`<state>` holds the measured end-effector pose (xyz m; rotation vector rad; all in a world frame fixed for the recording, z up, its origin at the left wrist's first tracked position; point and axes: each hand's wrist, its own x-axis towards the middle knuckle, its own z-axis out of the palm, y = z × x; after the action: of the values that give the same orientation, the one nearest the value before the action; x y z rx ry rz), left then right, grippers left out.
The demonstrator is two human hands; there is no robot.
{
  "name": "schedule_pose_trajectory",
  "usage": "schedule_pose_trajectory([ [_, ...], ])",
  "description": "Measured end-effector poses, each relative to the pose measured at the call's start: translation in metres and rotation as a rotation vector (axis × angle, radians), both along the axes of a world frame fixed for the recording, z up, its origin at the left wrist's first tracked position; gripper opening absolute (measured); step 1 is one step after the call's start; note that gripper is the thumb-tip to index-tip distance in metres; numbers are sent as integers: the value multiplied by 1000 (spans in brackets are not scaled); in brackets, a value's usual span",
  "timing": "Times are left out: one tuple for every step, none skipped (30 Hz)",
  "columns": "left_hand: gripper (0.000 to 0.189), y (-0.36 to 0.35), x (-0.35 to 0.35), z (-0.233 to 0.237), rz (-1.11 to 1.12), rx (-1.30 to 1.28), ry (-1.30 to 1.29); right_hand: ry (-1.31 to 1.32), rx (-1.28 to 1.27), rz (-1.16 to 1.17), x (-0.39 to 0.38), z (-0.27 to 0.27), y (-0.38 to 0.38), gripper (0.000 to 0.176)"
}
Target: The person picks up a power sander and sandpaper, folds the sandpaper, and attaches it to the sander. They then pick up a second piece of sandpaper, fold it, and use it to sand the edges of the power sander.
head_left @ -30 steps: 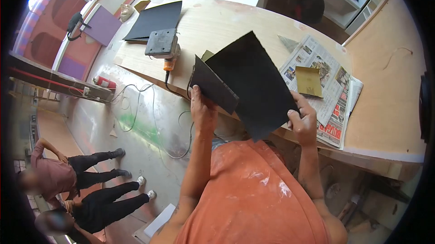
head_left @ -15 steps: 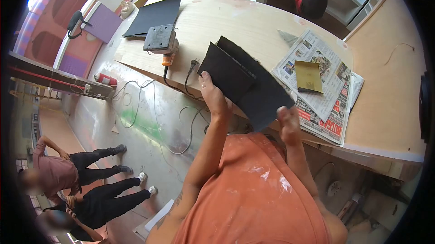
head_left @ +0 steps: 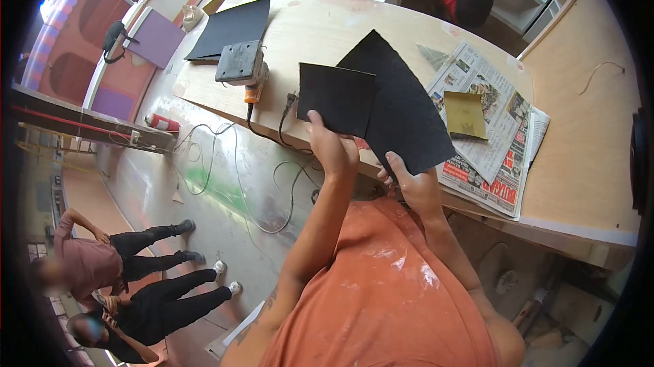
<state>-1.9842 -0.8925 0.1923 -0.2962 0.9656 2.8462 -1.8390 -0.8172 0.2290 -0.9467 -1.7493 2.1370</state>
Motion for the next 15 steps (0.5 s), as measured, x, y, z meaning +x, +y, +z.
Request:
schedule_pose_trajectory([
  [36,-4,7,1,-120,-70,1,43,31,4,-4,-3,-1,18],
  [31,-7,14,1,-242,-141,2,85,62,8,-7,-6,-1,17],
  [31,-8,20,-1,-246,-144,1,84,59,3,-10,-8,0,17],
  [33,-7,25,-3,-250,-87,45,169,67,-10,-14,-11,2,15],
  [35,-7,27,-4,-255,-30,88,252,74,-25,-17,-13,3,12],
  [35,-7,28,-1,-260,-34,86,251,70,-30,-19,-10,4,12],
  [35,-7,29,3,-265,13,74,237,45,-36,-20,-5,5,11],
  [35,-6,31,8,-269,61,60,222,21,-42,-21,-2,4,11],
  [35,-3,32,13,-271,63,57,219,23,-44,-21,-3,2,11],
  [28,2,31,19,-200,40,28,228,29,-52,-20,-5,-2,11],
  [22,4,30,21,-127,14,-2,236,34,-59,-17,-7,-6,12],
  [22,3,27,17,-125,15,-5,233,34,-57,-11,-8,-9,12],
  [28,-1,22,10,-134,-104,-24,199,-6,-44,-4,-10,-12,13],
  [36,-3,18,5,-143,-221,-42,165,-45,-32,0,-10,-13,14],
  [36,-1,19,12,-142,-220,-43,164,-43,-31,2,-10,-13,14],
])
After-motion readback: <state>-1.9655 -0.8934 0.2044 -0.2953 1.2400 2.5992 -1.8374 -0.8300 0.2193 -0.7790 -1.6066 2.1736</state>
